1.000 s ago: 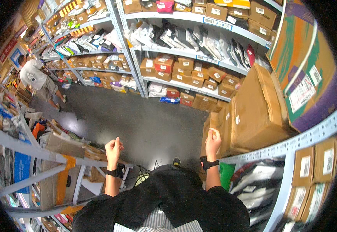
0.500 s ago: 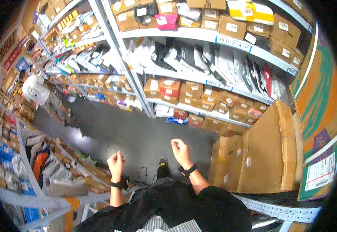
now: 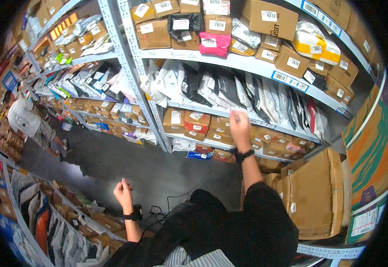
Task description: The person picks up and places various packages, boxes, and envelopes on shelves, using a handheld scanner to check barcodes.
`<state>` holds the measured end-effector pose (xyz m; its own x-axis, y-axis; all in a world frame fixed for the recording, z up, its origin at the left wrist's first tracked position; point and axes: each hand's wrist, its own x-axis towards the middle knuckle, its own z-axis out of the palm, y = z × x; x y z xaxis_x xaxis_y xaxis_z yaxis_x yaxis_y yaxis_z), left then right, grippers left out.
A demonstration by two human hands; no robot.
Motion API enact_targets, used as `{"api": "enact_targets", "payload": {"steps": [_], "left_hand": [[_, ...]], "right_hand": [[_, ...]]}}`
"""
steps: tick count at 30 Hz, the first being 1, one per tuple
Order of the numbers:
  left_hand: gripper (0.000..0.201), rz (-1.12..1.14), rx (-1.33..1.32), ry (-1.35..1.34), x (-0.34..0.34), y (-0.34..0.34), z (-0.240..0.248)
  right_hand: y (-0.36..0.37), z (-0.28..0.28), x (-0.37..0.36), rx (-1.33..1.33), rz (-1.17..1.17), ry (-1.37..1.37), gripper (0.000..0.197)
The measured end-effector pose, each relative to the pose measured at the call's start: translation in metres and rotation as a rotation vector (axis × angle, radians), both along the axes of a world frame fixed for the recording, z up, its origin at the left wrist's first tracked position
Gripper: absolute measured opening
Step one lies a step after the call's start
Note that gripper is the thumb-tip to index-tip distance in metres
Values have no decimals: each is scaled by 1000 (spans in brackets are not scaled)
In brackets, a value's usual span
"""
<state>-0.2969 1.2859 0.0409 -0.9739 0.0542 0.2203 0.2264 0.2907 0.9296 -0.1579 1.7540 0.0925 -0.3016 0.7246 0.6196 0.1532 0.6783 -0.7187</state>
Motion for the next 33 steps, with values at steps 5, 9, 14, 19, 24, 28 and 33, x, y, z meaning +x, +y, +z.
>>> {"api": "enact_targets", "payload": {"steps": [5,9,14,19,24,28,33], "left_hand": [[42,133,73,2,-53,11,-14],[42,221,29,10,-93,51,1],[45,160,63,70,-149,113,16],[40,116,87,57,-201,175,23],[40,-87,49,0,-239,260,11],[38,-307,-60,-26,-254,327,8],[33,-505,-62,-138,-301,410,0]], "right_hand": [[73,158,-113,573,-85,26,39],[131,177,-190,702,-231,20,51],[169,162,-217,654,-292,168,47],[190,169,-235,705,-334,356,40],[208,166,-245,754,-418,358,44],[226,161,-249,763,-414,343,51],[238,158,-246,799,-383,371,50]]}}
